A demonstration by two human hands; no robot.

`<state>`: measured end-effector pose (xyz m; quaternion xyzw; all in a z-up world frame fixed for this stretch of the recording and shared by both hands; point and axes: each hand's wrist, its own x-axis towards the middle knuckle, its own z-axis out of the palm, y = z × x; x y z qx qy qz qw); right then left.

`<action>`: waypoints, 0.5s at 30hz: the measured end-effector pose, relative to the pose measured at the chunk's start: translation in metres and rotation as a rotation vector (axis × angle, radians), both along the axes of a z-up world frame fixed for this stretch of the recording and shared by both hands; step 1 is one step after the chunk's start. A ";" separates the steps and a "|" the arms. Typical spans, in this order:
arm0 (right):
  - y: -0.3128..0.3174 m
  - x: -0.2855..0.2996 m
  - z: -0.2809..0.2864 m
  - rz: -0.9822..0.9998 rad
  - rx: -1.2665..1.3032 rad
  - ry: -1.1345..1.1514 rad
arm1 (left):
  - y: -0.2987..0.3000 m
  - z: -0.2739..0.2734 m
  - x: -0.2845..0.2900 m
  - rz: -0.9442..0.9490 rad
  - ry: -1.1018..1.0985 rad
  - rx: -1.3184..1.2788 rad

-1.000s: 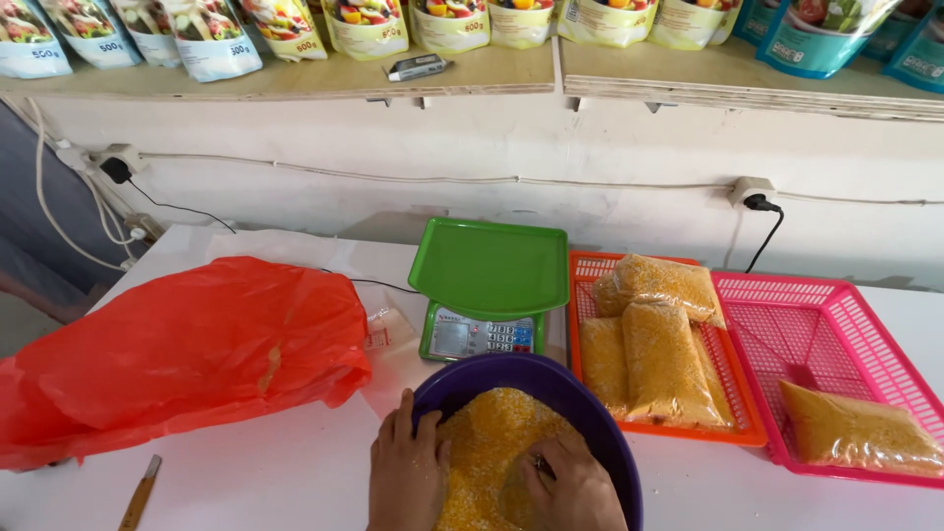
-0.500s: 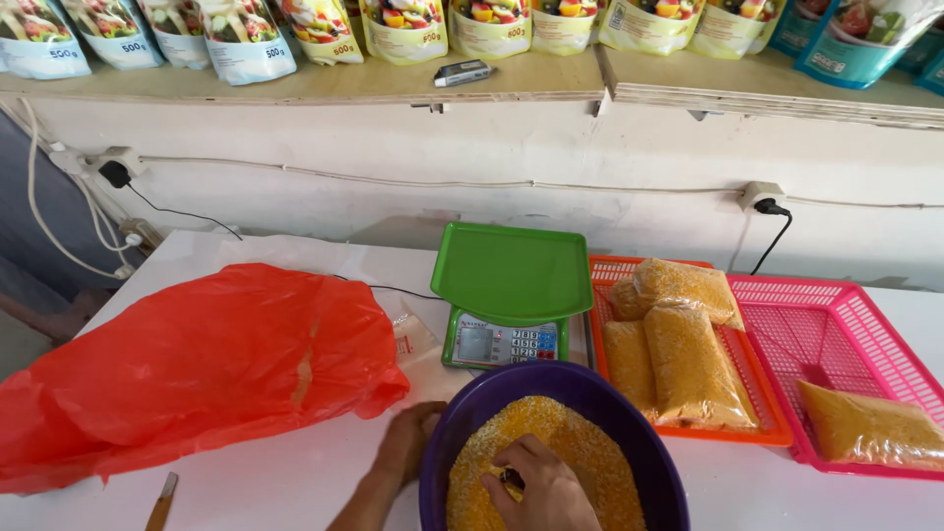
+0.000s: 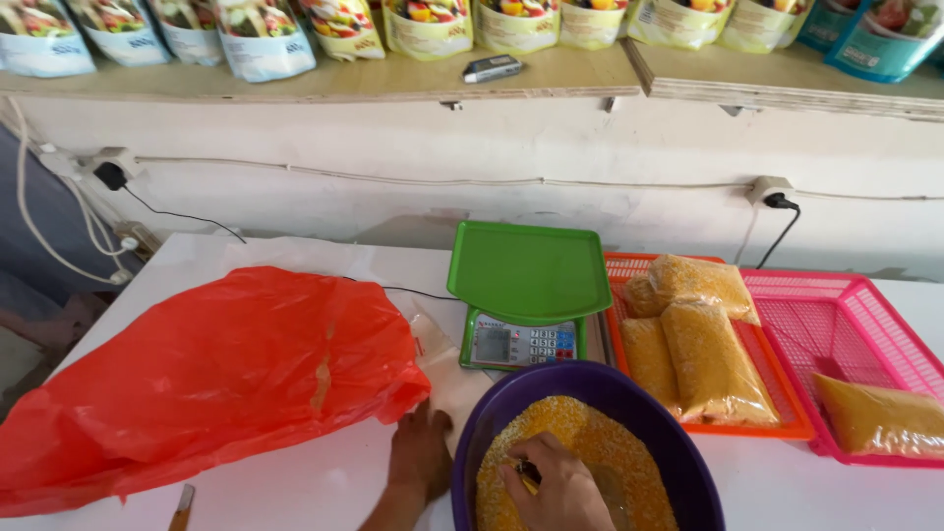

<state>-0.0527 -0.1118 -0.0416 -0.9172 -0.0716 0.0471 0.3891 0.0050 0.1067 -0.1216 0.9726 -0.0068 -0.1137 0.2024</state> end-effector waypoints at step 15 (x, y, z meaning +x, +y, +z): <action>0.060 -0.019 -0.012 0.135 -0.135 0.047 | 0.036 0.005 -0.003 0.265 -0.198 -0.404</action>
